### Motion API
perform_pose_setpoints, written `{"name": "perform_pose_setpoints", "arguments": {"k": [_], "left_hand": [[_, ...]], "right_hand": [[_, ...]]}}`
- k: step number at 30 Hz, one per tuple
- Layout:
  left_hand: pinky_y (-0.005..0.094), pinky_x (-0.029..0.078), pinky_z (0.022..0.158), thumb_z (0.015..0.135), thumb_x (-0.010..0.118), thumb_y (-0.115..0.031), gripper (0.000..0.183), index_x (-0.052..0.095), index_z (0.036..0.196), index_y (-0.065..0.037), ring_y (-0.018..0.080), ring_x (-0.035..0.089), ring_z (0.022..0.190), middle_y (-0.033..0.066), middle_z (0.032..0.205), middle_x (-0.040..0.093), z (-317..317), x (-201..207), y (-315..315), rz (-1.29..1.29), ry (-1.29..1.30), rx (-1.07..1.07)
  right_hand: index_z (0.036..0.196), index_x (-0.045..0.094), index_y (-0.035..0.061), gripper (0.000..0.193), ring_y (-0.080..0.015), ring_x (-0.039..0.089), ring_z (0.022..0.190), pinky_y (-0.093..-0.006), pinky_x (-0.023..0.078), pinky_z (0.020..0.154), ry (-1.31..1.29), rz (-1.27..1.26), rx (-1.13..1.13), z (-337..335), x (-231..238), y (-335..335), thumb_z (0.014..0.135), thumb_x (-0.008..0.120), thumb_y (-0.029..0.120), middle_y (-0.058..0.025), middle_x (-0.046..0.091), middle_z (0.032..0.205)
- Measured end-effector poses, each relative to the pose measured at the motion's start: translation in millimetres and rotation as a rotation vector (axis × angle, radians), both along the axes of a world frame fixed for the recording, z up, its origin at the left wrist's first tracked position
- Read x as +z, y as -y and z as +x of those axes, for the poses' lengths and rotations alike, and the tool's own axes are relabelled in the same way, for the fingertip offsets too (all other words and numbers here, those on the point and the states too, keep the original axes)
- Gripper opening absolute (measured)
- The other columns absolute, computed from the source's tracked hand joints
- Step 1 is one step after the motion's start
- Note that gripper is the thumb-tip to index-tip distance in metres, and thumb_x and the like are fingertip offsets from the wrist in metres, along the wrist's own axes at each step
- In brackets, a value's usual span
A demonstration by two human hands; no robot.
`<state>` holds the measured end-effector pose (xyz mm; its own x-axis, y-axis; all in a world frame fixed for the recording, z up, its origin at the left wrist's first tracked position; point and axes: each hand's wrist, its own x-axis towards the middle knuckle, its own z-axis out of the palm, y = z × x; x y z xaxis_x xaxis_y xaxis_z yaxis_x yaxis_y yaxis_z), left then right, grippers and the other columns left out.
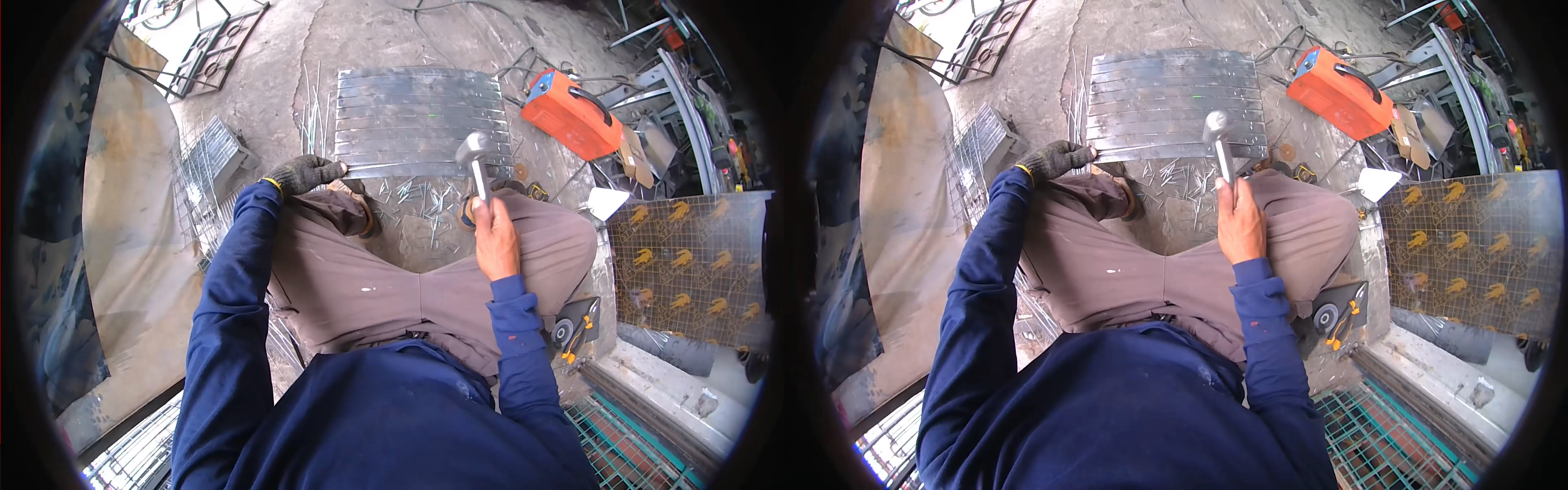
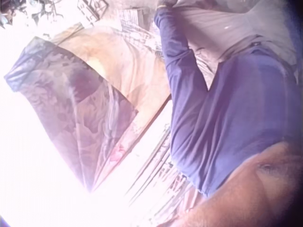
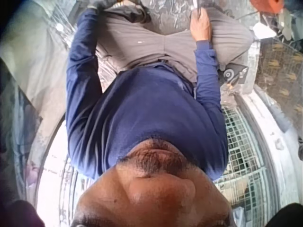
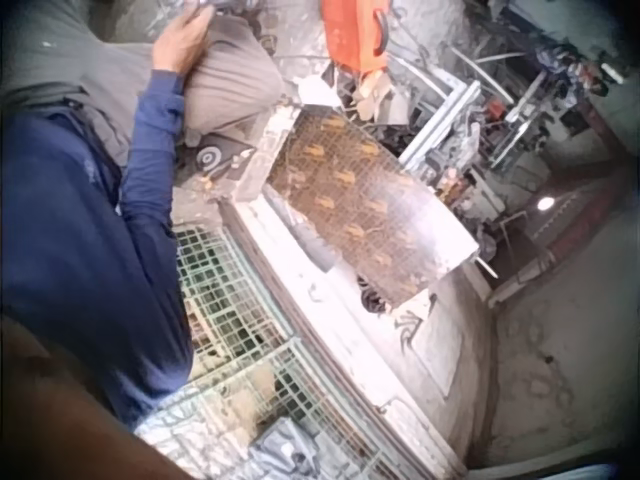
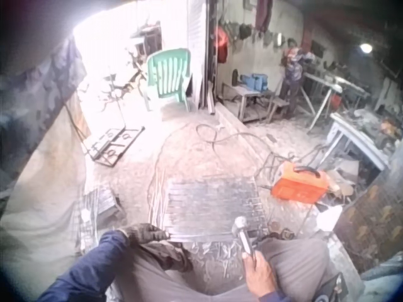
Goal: Straightening and aligning metal rods on a metal grate using a hammer.
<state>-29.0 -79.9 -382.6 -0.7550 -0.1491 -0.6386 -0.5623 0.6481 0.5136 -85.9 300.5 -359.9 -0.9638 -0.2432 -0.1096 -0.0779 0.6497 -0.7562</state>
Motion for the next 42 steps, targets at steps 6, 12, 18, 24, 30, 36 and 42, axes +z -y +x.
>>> {"name": "perform_pose_setpoints", "arguments": {"k": [6,12,18,24,30,36,42], "left_hand": [[0.0436,0.047,0.099,0.089,0.058,-0.075,0.079,0.074,0.116,-0.002,0.0314,0.067,0.107,0.0234,0.112,0.072,3.2,-17.3,14.0,-0.012,0.02,0.017],[0.0424,0.046,0.101,0.089,0.058,-0.074,0.077,0.074,0.119,-0.005,0.03,0.067,0.11,0.0195,0.115,0.073,-1.1,4.3,1.4,0.003,0.034,-0.008],[0.0428,0.047,0.101,0.089,0.059,-0.074,0.075,0.074,0.119,-0.007,0.0323,0.067,0.109,0.0202,0.113,0.073,6.6,-8.7,6.0,0.042,-0.024,-0.021],[0.0433,0.048,0.1,0.09,0.056,-0.073,0.073,0.074,0.12,-0.01,0.0319,0.068,0.108,0.018,0.112,0.074,5.2,5.9,0.2,-0.003,0.002,-0.034],[0.0426,0.047,0.1,0.091,0.056,-0.073,0.071,0.073,0.121,-0.01,0.0297,0.067,0.107,0.0173,0.112,0.074,4.4,-0.1,1.2,0.032,-0.028,-0.066],[0.042,0.047,0.1,0.092,0.054,-0.073,0.072,0.074,0.119,-0.009,0.0308,0.067,0.108,0.0182,0.113,0.074,6.4,2.0,3.9,-0.006,-0.015,-0.084],[0.0418,0.045,0.104,0.092,0.052,-0.074,0.076,0.07,0.126,-0.008,0.0319,0.065,0.116,0.0195,0.122,0.071,7.7,-4.1,3.6,-0.024,-0.011,-0.063]], "right_hand": [[0.102,0.058,0.006,0.046,-0.0403,0.062,0.072,-0.0486,0.047,0.069,0.162,0.002,-0.034,4.1,-4.6,-6.4,0.104,0.049,0.051,-0.0169,0.061,0.073],[0.098,0.061,0.0047,0.05,-0.0228,0.062,0.065,-0.0396,0.047,0.064,0.197,-0.058,-0.04,-0.4,-6.6,-7.3,0.102,0.052,0.054,-0.0081,0.061,0.069],[0.094,0.061,0.0046,0.05,-0.0145,0.052,0.06,-0.0343,0.044,0.061,0.231,-0.168,-0.056,4.4,8.2,-2.1,0.103,0.053,0.053,-0.0023,0.053,0.065],[0.102,0.061,0.0046,0.039,-0.013,0.052,0.061,-0.0327,0.043,0.059,0.034,-0.397,-0.06,13.7,58.5,24.6,0.105,0.056,0.044,-0.0017,0.053,0.066],[0.105,0.061,0.0067,0.035,-0.0398,0.063,0.069,-0.0469,0.047,0.063,0.015,-0.02,0.087,15.6,0.6,16.8,0.104,0.055,0.041,-0.0166,0.063,0.075],[0.104,0.061,0.0069,0.04,-0.041,0.064,0.076,-0.0477,0.048,0.069,0.12,-0.011,0.06,16.3,-6.9,12.3,0.104,0.052,0.046,-0.017,0.064,0.077],[0.107,0.065,0.0069,0.042,-0.029,0.058,0.066,-0.0414,0.048,0.068,0.171,-0.038,0.116,15.2,8.2,21.7,0.103,0.055,0.047,-0.0122,0.061,0.075]]}}
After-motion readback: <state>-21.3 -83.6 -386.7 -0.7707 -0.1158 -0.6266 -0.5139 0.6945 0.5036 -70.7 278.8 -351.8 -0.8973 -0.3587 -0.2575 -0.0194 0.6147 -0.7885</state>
